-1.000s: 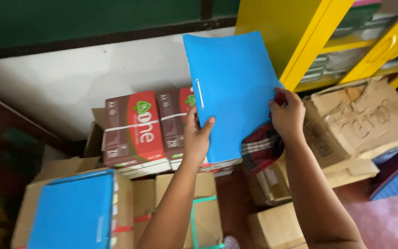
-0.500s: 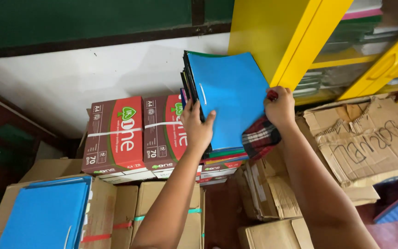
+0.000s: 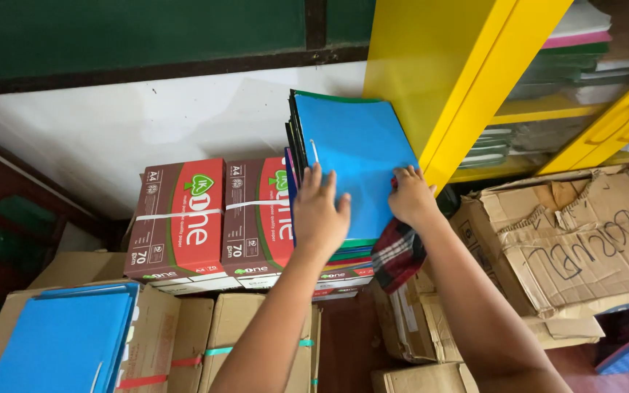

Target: The recorder is wiping down blue file folders with a cloth and organizing them onto stacks.

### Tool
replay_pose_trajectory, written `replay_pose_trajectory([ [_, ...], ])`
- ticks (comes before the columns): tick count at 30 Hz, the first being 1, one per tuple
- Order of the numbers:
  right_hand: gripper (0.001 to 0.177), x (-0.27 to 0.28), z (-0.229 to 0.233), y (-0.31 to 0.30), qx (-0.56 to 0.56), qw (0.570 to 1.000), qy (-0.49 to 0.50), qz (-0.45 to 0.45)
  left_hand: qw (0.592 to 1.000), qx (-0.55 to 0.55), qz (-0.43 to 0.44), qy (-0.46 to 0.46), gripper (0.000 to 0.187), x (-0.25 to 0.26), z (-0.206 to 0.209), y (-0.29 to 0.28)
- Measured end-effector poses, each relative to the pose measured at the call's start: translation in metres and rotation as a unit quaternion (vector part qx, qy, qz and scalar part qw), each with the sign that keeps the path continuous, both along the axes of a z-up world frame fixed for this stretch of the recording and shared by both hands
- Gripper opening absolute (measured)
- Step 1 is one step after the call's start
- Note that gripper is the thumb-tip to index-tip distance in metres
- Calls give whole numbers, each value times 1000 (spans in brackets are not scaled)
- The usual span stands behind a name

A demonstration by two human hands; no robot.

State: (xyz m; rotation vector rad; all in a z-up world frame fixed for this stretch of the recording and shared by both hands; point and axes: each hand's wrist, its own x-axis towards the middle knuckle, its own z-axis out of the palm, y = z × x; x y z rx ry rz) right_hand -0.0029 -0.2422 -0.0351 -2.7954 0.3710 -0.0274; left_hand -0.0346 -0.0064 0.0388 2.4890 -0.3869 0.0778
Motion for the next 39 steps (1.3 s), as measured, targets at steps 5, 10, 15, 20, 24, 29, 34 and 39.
replay_pose_trajectory([
  [5, 59, -2, 8, 12, -21, 1000, 2, -11, 998, 45, -32, 20, 61, -4, 9, 1],
  [10, 76, -41, 57, 55, -37, 999, -17, -16, 998, 51, -35, 32, 66, 0, 7, 3],
  [15, 82, -69, 72, 84, -71, 995, -73, 15, 1000, -2, -14, -24, 80, -12, 6, 16],
  [20, 89, -96, 74, 112, -71, 991, -108, 21, 987, 40, 9, -158, 79, -32, 3, 61],
  [24, 91, -127, 95, 157, -76, 986, -145, 32, 977, 45, 30, -204, 78, -55, 18, 119],
  [29, 95, -164, 98, 228, -78, 983, -158, 45, 978, 49, 54, -193, 81, -93, 23, 201],
  [34, 99, -205, 99, 320, -81, 985, -145, 40, 976, 35, 70, -204, 82, -122, 11, 298],
  [39, 98, -240, 82, 413, -63, 991, -109, 39, 982, 43, 75, -170, 81, -144, -1, 398],
])
